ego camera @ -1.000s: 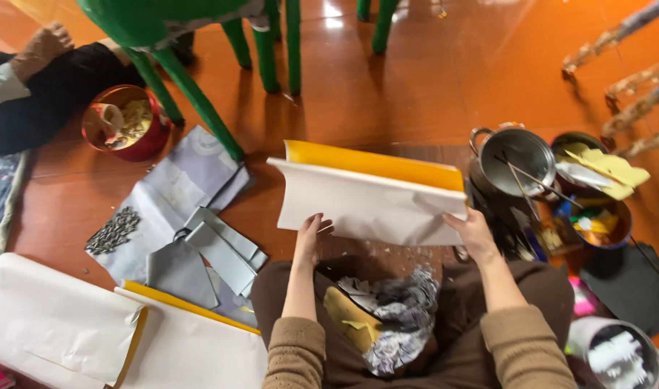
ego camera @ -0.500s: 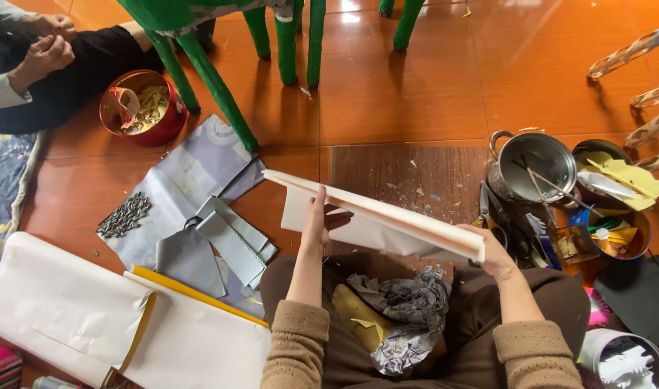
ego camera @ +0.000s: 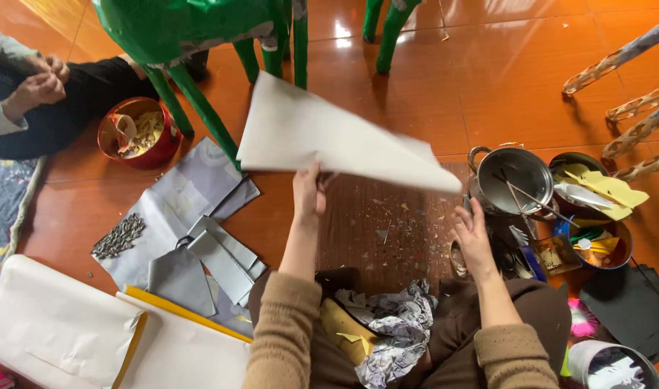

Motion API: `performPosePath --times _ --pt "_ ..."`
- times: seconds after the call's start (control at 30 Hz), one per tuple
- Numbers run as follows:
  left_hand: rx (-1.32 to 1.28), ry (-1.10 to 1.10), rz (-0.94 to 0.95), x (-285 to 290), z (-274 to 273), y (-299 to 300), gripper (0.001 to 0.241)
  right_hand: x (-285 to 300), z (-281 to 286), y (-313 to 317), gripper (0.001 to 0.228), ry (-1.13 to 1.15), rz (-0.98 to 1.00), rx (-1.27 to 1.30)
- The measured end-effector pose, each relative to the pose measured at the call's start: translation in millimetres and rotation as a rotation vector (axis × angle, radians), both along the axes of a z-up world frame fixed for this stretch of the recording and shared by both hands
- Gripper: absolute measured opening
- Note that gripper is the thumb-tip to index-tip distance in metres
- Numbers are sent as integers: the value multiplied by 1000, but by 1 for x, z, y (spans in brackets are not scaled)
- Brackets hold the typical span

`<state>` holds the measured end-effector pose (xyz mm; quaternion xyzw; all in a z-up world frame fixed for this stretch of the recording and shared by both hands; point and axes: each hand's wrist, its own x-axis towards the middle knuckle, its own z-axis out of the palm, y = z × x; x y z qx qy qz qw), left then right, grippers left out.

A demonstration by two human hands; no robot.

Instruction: Folding and cutting sheets of paper using scissors while sitting on the floor.

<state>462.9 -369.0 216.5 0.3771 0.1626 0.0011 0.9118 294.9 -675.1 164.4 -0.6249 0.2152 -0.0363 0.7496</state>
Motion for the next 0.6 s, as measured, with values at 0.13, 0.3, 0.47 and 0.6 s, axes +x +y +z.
performPosePath --times 0.13,0.3,0.47,0.6 --pt "-13 132 13 -46 -112 16 38 -2 -30 -6 70 64 18 234" --pt "25 239 -43 -88 -229 41 29 -6 -61 9 44 -50 -68 -893" --pt "197 229 -193 -138 -175 40 36 -14 -31 97 56 -463 340 -1062" --pt "271 185 -194 -163 -125 42 35 -2 -31 136 43 -572 616 -1278"
